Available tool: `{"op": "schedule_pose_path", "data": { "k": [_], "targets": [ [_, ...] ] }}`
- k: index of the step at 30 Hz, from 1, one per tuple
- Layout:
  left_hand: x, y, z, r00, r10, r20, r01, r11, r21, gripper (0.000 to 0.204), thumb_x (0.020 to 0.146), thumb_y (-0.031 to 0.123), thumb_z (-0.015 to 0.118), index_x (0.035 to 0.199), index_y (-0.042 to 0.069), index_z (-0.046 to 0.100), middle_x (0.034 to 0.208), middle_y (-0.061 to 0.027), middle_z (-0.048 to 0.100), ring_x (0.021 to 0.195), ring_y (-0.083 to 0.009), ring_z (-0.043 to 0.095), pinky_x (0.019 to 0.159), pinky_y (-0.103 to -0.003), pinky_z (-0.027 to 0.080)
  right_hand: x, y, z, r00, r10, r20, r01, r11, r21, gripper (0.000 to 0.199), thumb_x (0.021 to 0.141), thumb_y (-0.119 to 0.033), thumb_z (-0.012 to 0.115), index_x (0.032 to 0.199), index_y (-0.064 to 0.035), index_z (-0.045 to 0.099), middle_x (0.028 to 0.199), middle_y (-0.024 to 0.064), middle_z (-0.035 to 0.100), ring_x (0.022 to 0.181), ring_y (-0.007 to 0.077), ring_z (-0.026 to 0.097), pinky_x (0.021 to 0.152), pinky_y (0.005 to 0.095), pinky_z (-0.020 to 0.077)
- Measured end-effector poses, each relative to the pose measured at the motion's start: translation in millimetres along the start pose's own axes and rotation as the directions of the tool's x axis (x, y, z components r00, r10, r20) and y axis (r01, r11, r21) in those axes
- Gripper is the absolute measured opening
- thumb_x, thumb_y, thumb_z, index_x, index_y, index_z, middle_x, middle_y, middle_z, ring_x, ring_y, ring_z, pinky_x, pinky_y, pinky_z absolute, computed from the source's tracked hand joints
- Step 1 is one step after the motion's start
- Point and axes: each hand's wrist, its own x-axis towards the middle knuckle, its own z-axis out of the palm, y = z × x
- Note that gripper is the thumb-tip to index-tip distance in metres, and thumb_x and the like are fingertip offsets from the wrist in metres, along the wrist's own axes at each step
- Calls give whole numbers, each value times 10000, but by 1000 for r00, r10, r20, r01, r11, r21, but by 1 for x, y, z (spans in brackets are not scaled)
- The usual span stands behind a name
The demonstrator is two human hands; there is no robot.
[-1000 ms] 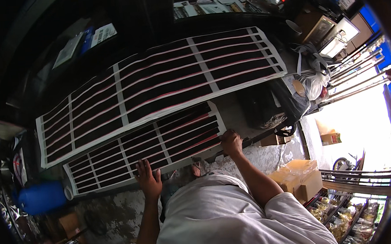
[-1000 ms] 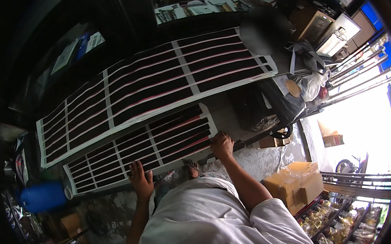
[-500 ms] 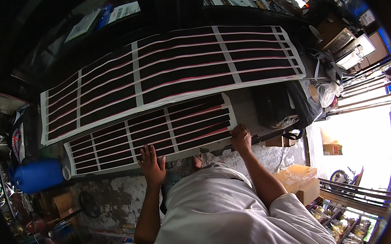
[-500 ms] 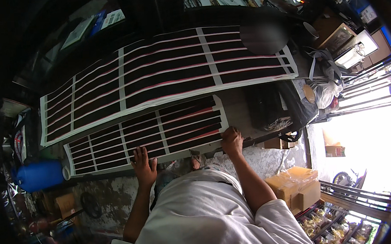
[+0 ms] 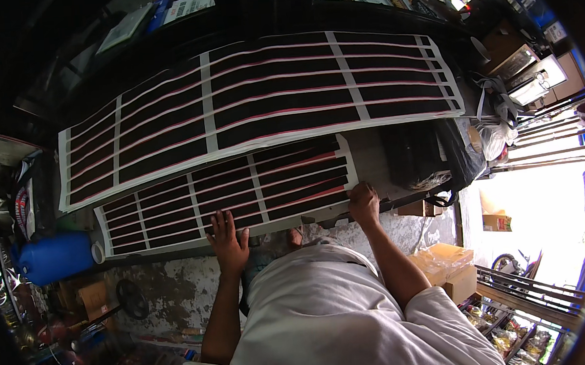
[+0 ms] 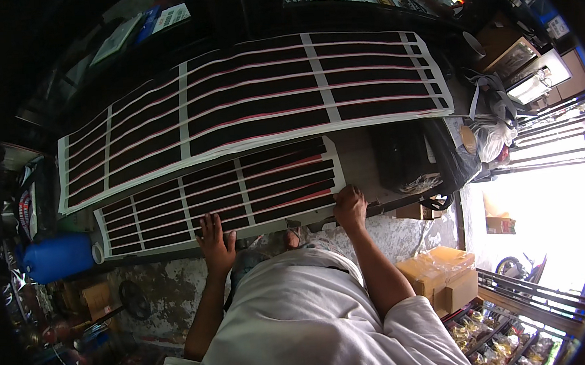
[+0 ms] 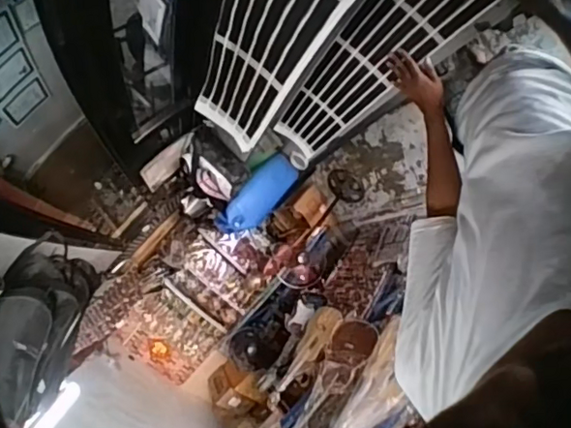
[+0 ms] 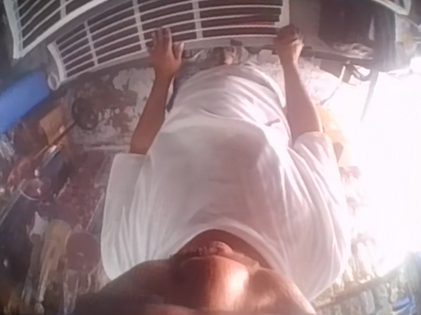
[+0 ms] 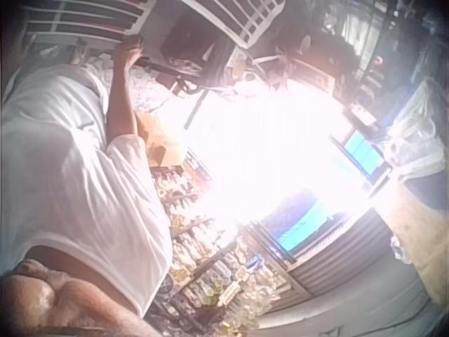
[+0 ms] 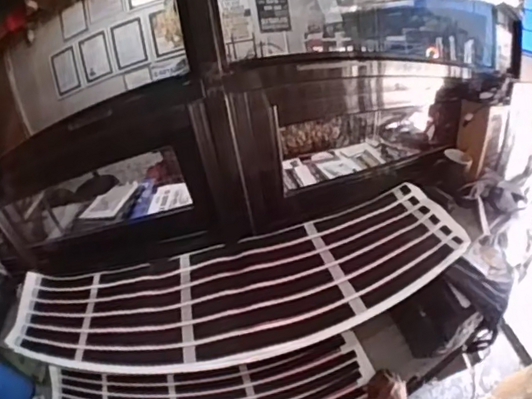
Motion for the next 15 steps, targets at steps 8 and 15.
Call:
{"op": "schedule_pose_path", "data": {
  "k": [8,15],
  "targets": [
    [0,0,1,1000,-15,8,15,1000,-13,737,1098,472,552,1705,133,306,1779,-174,244,1642,-427,211,1216,-772,228,2,0,0,1000,-12,9,12,1000,18,142,826,-27,783,832,-42,642,880,183,692,918,439,677,830,546,525],
    [1,1,0,1000,-11,-7,11,1000,-10,734,1096,470,549,1705,136,311,1775,-178,253,1637,-428,226,1208,-776,234,2,22,3,997,18,71,-24,996,81,114,836,-22,729,902,-65,645,969,172,693,1004,446,656,882,552,518]
  ]
}}
